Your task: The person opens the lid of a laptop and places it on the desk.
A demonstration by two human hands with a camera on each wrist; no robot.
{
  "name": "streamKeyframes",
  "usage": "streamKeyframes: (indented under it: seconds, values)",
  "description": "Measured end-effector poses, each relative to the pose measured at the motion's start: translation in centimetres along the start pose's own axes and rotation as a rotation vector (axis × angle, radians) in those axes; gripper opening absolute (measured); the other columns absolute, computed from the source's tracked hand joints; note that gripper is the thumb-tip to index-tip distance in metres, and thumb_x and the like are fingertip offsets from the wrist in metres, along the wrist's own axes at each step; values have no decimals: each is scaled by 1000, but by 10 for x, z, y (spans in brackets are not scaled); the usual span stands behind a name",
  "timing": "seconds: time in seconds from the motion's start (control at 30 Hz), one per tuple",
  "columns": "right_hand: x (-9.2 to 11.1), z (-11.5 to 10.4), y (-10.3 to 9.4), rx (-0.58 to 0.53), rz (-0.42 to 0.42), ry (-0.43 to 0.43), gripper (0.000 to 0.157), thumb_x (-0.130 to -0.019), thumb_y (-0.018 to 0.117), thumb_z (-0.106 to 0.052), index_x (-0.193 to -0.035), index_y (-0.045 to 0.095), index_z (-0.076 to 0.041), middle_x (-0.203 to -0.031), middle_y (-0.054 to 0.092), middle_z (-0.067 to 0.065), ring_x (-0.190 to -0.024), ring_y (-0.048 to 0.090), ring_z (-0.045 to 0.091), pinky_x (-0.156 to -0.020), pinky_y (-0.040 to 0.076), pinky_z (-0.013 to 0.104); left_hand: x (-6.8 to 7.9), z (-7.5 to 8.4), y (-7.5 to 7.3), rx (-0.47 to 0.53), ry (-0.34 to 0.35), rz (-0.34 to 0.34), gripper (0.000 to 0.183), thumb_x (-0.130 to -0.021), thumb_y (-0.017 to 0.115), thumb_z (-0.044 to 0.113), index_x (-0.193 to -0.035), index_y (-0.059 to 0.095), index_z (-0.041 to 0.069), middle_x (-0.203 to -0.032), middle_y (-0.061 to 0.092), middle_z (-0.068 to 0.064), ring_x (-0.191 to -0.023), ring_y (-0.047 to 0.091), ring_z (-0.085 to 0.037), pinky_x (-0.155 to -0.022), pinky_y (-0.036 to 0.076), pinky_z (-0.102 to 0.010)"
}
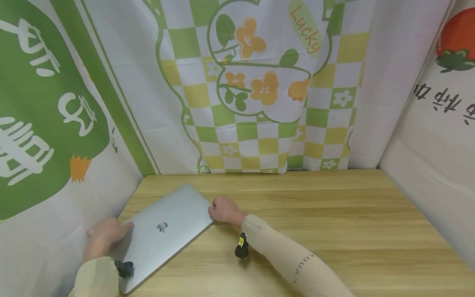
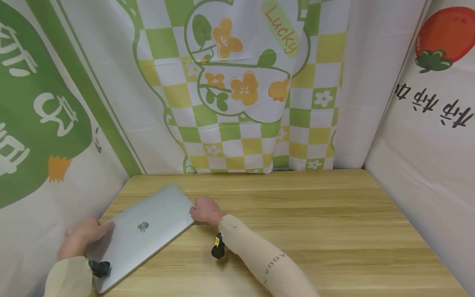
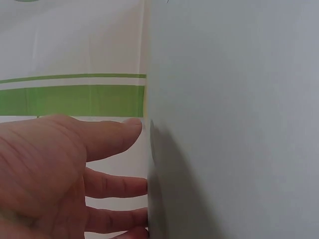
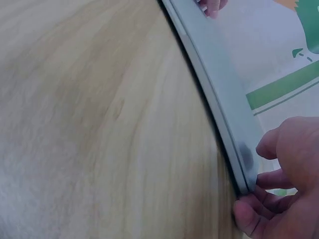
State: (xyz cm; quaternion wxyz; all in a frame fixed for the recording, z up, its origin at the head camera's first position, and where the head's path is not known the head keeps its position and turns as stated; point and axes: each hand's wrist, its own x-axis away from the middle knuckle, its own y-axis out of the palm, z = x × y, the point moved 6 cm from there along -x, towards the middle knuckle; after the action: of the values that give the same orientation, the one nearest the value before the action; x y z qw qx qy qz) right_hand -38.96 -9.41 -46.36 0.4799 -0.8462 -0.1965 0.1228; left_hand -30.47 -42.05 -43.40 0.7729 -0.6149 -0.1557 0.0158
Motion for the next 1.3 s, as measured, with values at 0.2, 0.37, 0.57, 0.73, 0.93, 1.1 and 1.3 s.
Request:
streamKeyframes:
  seconds: [0.2, 0.37, 0.57, 0.73, 0.93, 1.1, 1.3]
  values:
    - [3, -2, -1, -45, -3, 24, 32, -88, 53, -23, -60, 41, -15, -53, 36, -4, -46, 33, 10, -40, 29, 23, 4, 0, 1, 24, -23, 5, 64, -90, 45, 44, -99, 55, -18, -95, 58, -34, -81, 56, -40, -78, 30, -65]
    - [5, -2, -3, -72, -1, 45, 34, -88, 54, -23, -58, 40, -16, -51, 35, -5, -43, 31, 9, -38, 27, 21, 2, -1, 4, 18, -16, -2, 64, -90, 45, 44, -99, 55, -18, -94, 59, -33, -80, 56, -39, -79, 31, -65]
    - [5, 3, -5, -106, 7, 68, 33, -88, 56, -22, -58, 43, -14, -51, 37, -5, -44, 33, 9, -39, 30, 21, 2, 1, 5, 15, -17, -10, 65, -90, 45, 44, -100, 54, -19, -94, 58, -34, -81, 54, -39, -78, 32, -61]
    - [5, 8, -6, -143, -7, 85, 30, -88, 57, -20, -61, 47, -13, -52, 41, -5, -44, 36, 8, -38, 32, 20, 3, 5, 5, 16, -31, -8, 67, -90, 44, 45, -103, 51, -20, -98, 55, -36, -87, 52, -45, -81, 31, -60]
    - [7, 12, -10, -176, -5, 112, 30, -87, 58, -17, -60, 46, -13, -50, 38, -5, -42, 33, 8, -36, 27, 20, 4, 9, 4, 59, -50, -10, 70, -92, 39, 47, -109, 48, -20, -104, 52, -38, -95, 44, -53, -82, 28, -61]
    - [6, 15, -9, -178, -9, 109, 32, -87, 58, -16, -59, 44, -14, -49, 36, -6, -41, 32, 7, -35, 26, 19, 3, 10, 3, 80, -74, -7, 70, -93, 35, 49, -107, 51, -18, -100, 54, -35, -99, 37, -57, -81, 26, -59]
    - [8, 18, -9, -185, -3, 103, 22, -86, 60, -16, -65, 54, -10, -55, 46, -3, -46, 40, 9, -39, 34, 21, 6, 10, 4, 100, -66, -18, 68, -93, 35, 49, -102, 54, -16, -96, 55, -32, -94, 41, -53, -81, 29, -59]
